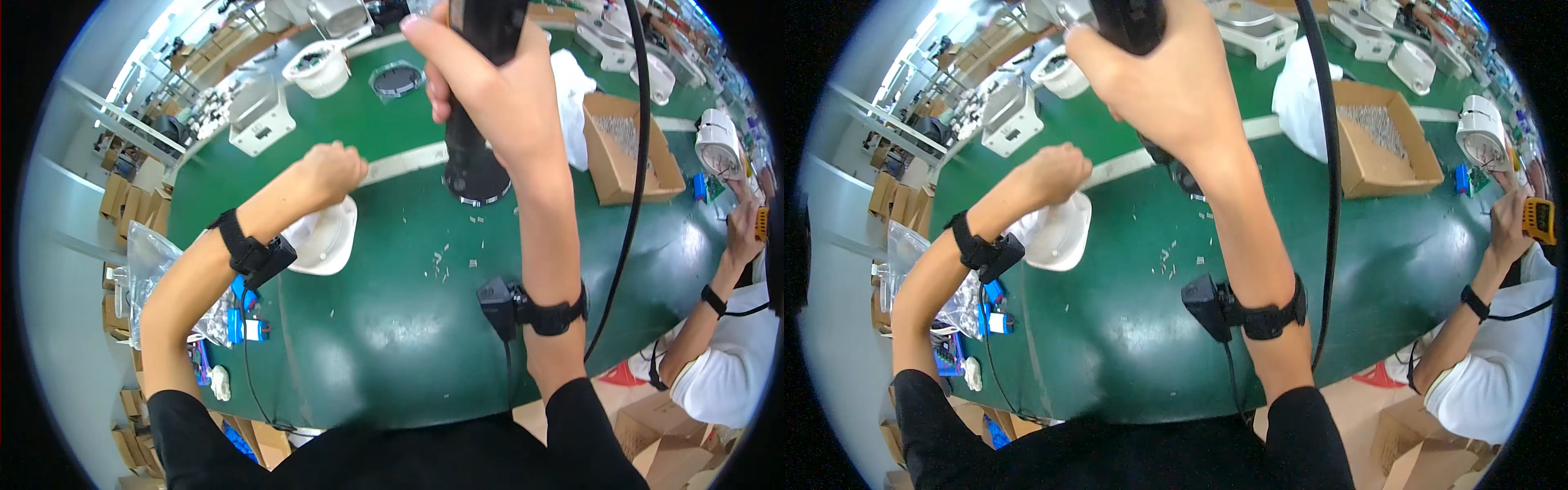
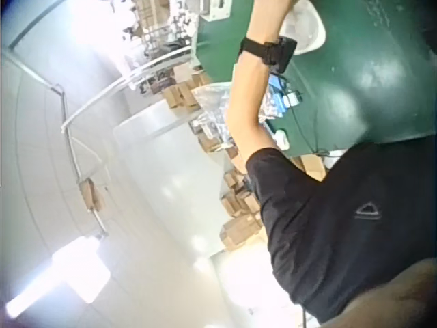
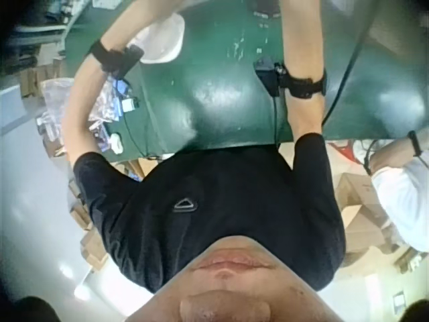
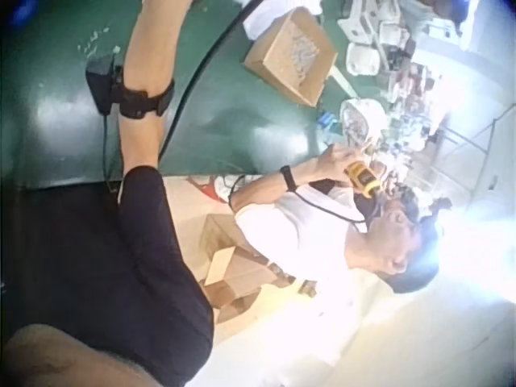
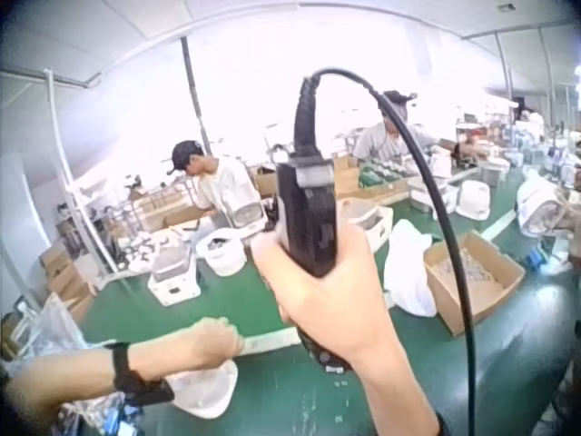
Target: The person uses a power screwdriver to fasten screws into a white circular electronic device, securing a circuit board and a fan-like cover. They repeatedly open and close the device to attach components, handling screws and the tool with both hands on a green workbench.
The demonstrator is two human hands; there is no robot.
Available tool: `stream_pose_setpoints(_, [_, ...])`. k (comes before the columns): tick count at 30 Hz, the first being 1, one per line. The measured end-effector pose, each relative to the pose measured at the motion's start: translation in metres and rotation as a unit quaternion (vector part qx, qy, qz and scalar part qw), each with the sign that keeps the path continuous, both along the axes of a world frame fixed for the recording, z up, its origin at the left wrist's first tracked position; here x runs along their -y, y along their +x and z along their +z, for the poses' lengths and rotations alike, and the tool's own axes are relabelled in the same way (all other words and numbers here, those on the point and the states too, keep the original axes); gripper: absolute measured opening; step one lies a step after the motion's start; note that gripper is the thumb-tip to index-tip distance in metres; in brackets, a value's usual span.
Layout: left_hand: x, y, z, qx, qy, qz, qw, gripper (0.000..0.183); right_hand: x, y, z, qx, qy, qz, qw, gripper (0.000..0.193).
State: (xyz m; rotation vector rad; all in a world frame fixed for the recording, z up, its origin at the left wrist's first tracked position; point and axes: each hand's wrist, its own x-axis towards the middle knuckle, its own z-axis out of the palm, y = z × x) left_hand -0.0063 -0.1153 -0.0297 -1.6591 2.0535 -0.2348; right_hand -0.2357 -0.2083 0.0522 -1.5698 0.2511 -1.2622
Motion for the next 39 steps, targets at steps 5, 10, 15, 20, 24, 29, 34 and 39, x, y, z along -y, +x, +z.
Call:
stream_pose_setpoints(5, [-0.002, 0.028, 0.011, -0.014, 0.042, 0.143, 0.989, 0.036, 0.007, -0.004, 0.001, 0.026, -0.013, -0.009, 1.000, 0.017])
stream_pose_setpoints(10, [-0.047, 0.040, 0.040, -0.183, -0.057, 0.218, 0.957, 0.108, 0.010, -0.030, 0.010, 0.009, 0.066, 0.005, 0.998, 0.020])
stream_pose_setpoints(15, [-0.093, 0.032, 0.040, -0.271, -0.052, 0.269, 0.923, 0.120, 0.017, -0.032, 0.007, -0.025, 0.040, -0.031, 0.998, 0.024])
stream_pose_setpoints(20, [-0.011, 0.077, 0.009, -0.274, -0.212, 0.288, 0.893, 0.099, 0.017, -0.030, 0.011, -0.054, 0.022, -0.035, 0.998, 0.023])
stream_pose_setpoints(24, [0.057, 0.079, 0.010, -0.252, -0.197, 0.254, 0.913, 0.104, 0.014, -0.034, 0.014, -0.096, -0.012, -0.030, 0.995, 0.018])
stream_pose_setpoints(29, [0.099, 0.149, -0.011, -0.507, -0.133, 0.091, 0.847, 0.096, 0.012, -0.026, 0.010, -0.118, -0.014, -0.043, 0.992, 0.019])
stream_pose_setpoints(34, [0.151, 0.210, 0.001, -0.318, -0.379, 0.097, 0.863, 0.044, 0.016, -0.028, 0.002, -0.105, 0.022, -0.029, 0.994, 0.021])
stream_pose_setpoints(39, [0.172, 0.200, -0.054, -0.191, -0.387, 0.127, 0.893, 0.039, 0.021, -0.020, -0.007, -0.142, -0.039, -0.039, 0.988, 0.016])
